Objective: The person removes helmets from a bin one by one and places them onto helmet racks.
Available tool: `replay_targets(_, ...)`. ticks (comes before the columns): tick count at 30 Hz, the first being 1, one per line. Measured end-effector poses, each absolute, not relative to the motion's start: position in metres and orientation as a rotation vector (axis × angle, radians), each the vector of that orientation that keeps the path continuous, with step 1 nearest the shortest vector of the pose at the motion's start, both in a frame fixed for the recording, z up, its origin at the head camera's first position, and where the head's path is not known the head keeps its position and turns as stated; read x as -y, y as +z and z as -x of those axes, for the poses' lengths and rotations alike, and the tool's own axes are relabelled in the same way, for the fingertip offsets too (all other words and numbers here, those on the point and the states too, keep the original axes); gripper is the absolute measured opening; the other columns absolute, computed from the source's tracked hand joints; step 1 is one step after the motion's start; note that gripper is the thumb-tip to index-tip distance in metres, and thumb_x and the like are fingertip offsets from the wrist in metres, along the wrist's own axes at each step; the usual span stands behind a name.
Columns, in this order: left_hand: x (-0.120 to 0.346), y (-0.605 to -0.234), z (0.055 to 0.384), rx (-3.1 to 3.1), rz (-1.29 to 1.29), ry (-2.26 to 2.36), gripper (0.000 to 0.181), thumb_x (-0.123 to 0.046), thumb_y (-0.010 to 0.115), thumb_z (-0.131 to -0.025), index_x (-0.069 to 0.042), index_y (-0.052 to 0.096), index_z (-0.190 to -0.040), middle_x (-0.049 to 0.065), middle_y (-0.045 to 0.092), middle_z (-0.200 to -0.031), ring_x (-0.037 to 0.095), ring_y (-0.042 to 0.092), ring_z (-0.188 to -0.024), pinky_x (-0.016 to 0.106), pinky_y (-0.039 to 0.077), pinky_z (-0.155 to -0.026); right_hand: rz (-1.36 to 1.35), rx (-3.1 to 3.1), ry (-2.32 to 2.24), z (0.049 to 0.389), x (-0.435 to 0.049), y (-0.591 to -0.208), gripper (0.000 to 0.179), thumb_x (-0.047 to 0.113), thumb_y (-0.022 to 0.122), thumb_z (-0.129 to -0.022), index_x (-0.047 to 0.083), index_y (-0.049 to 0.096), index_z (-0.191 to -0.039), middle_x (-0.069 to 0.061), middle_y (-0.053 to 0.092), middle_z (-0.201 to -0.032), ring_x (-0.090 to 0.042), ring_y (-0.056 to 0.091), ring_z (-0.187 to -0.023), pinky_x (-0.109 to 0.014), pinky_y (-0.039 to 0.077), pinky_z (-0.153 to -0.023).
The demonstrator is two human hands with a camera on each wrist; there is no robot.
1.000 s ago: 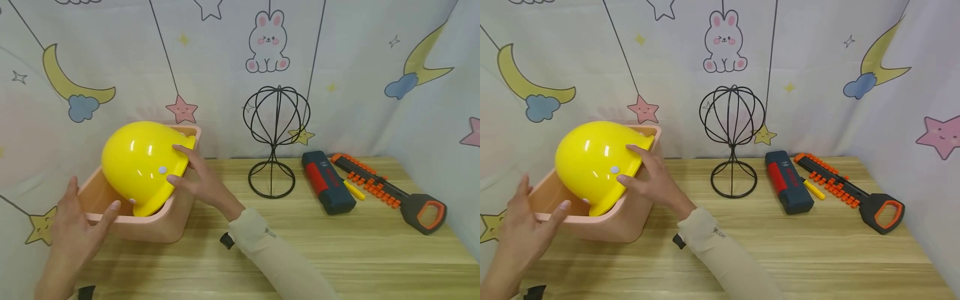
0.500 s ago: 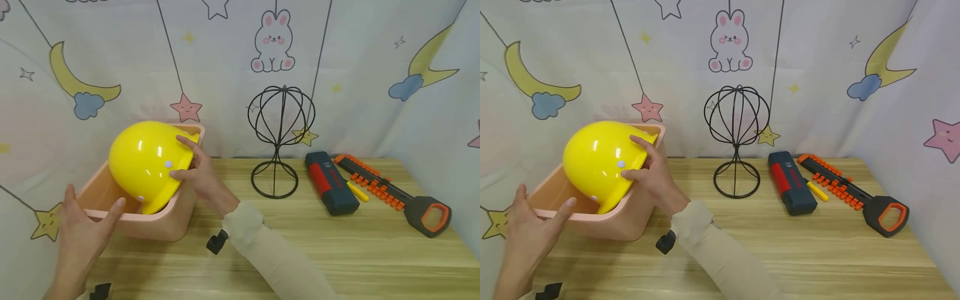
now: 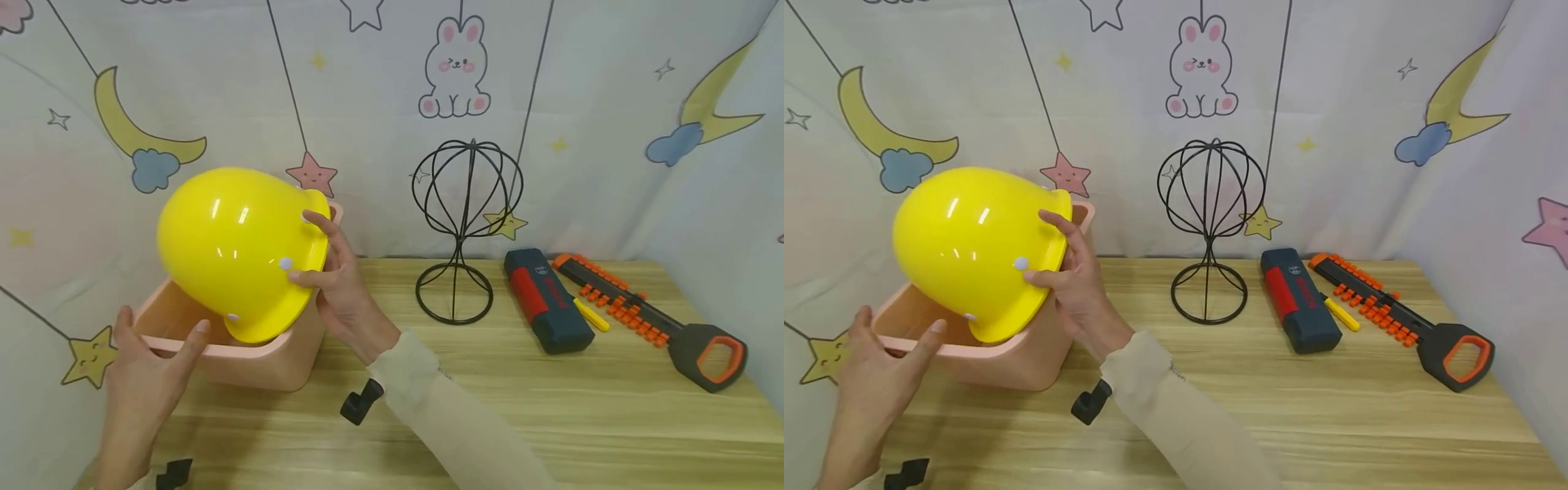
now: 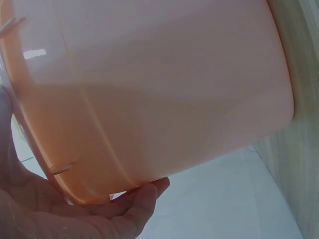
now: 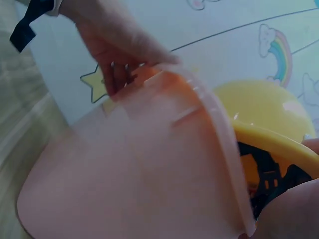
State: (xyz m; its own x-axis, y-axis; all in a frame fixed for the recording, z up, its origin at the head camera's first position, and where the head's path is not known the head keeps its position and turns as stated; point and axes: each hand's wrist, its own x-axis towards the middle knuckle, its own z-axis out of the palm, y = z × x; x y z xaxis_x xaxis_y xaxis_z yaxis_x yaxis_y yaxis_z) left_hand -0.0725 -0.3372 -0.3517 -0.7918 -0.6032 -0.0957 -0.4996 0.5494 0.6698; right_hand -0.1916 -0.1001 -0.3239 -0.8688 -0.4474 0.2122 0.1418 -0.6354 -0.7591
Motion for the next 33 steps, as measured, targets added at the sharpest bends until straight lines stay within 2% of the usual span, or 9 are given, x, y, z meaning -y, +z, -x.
replay_targets(3,0.336,-0.354,0.072,2.645,-0.892,-1.076,0.126,-0.069,0.062,-0.096,-0.017,-0.027,-0.168,0.042,0.015,-0.172,0.063,0.036,-0.151,0.079,0.037,-0.116,0.542,-1.061,-2.517,0.185,0.089,-0.32,0.074,-0.021,0.06,-0.091,0.04,0.063,-0.134,0.005,0.049,-0.164,-0.022,0.058,-0.137,-0.04,0.055,-0.113)
replay_targets(8,0.334,-0.357,0.071,2.623,-0.798,-1.086,0.122,-0.065,0.064,-0.097,-0.015,-0.02,-0.17,0.041,0.026,-0.17,0.061,0.045,-0.145,0.077,0.044,-0.113,0.532,-1.043,-2.524,0.18,0.075,-0.318,0.071,-0.019,0.058,-0.093,0.041,0.062,-0.131,0.0,0.051,-0.162,-0.022,0.06,-0.132,-0.037,0.059,-0.109)
replay_targets(14,0.334,-0.363,0.071,2.532,-0.741,-1.103,0.111,-0.053,0.064,-0.099,-0.02,-0.013,-0.172,0.035,0.029,-0.172,0.059,0.048,-0.146,0.076,0.042,-0.116,0.567,-0.996,-2.542,0.179,0.064,-0.313,0.072,-0.02,0.055,-0.095,0.042,0.061,-0.132,-0.006,0.054,-0.157,-0.024,0.062,-0.127,-0.037,0.062,-0.104)
replay_targets(19,0.332,-0.367,0.07,2.46,-0.749,-1.098,0.105,-0.049,0.065,-0.098,-0.022,-0.003,-0.174,0.036,0.039,-0.166,0.056,0.052,-0.142,0.074,0.044,-0.115,0.556,-0.916,-2.582,0.18,0.057,-0.312,0.074,-0.023,0.051,-0.095,0.04,0.061,-0.131,-0.002,0.056,-0.151,-0.023,0.06,-0.128,-0.032,0.064,-0.1)
replay_targets(24,0.328,-0.365,0.07,2.442,-0.82,-1.074,0.11,-0.052,0.069,-0.096,-0.019,-0.002,-0.172,0.042,0.043,-0.16,0.057,0.053,-0.138,0.074,0.045,-0.114,0.62,-0.847,-2.611,0.18,0.048,-0.307,0.074,-0.024,0.046,-0.095,0.038,0.061,-0.132,0.002,0.054,-0.149,-0.021,0.056,-0.131,-0.03,0.063,-0.102)
replay_targets(33,0.321,-0.363,0.071,2.429,-0.864,-1.075,0.11,-0.055,0.068,-0.096,-0.019,-0.003,-0.172,0.039,0.037,-0.165,0.059,0.049,-0.144,0.074,0.043,-0.117,0.685,-0.788,-2.695,0.171,0.023,-0.279,0.073,-0.024,0.043,-0.094,0.034,0.058,-0.134,0.006,0.055,-0.146,-0.02,0.054,-0.131,-0.027,0.062,-0.102)
